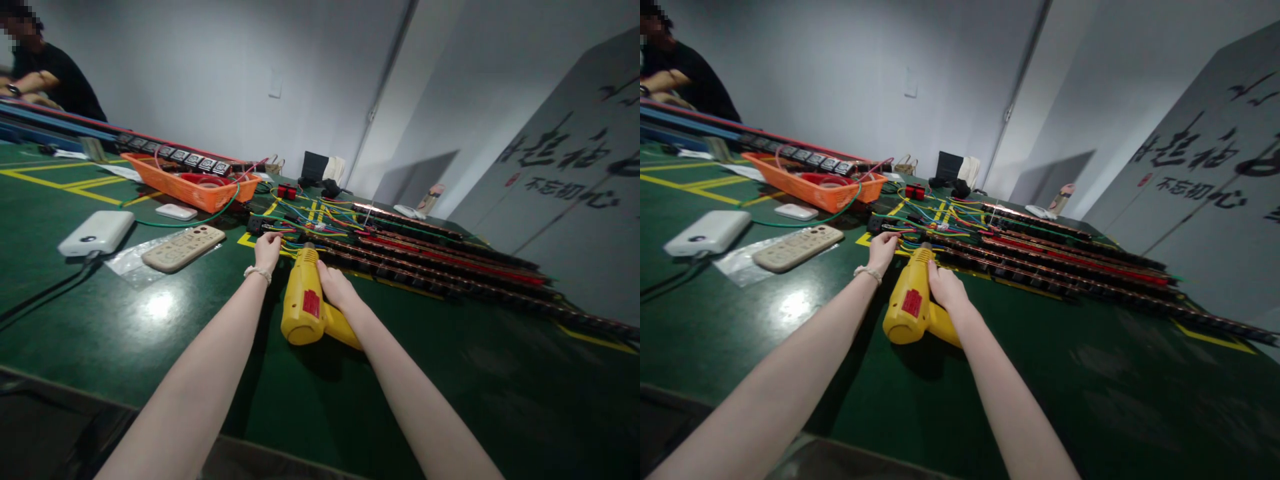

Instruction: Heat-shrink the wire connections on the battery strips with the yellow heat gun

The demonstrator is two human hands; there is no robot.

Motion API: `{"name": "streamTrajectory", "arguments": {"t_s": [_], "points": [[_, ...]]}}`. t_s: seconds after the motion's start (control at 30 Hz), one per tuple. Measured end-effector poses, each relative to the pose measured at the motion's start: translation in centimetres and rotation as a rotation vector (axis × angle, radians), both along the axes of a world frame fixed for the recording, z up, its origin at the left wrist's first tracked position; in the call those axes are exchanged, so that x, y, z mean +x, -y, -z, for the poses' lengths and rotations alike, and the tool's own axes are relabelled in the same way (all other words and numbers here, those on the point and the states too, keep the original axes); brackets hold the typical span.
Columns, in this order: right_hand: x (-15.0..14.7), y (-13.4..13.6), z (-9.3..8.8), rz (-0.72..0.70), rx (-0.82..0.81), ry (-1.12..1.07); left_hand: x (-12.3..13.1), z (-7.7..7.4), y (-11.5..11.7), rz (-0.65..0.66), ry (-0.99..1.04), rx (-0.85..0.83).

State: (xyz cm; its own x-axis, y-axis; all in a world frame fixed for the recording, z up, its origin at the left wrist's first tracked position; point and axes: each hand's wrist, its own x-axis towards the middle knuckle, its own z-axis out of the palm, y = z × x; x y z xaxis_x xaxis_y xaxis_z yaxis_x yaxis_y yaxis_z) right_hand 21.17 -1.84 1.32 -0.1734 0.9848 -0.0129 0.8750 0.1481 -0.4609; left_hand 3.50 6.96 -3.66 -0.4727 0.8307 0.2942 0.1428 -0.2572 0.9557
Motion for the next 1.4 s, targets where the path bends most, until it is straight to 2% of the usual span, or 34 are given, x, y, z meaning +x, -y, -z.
{"name": "streamTrajectory", "arguments": {"t_s": [0.13, 0.23, 0.4, 0.73, 1.13, 1.4], "points": [[-2.5, -0.4, 0.0, -0.054, 0.023, 0.002, -0.3, 0.4, -0.5, 0.002, -0.028, 0.054], [-3.9, -0.5, -0.2, -0.094, 0.039, 0.009, -0.7, 0.5, -0.9, 0.074, 0.037, 0.069], [-4.3, -0.4, -0.3, -0.117, 0.054, -0.004, -1.2, 0.4, -1.0, 0.126, 0.105, 0.061], [-1.6, -0.6, 0.0, -0.107, 0.040, -0.045, -0.6, 0.1, -0.2, 0.052, 0.024, 0.054], [4.4, -0.3, -0.7, 0.111, 0.057, -0.020, -0.7, 1.3, -1.6, 0.058, 0.064, 0.019], [4.0, 0.3, -0.9, 0.108, 0.049, 0.025, -0.6, 0.6, -0.8, 0.042, 0.063, 0.009]]}}
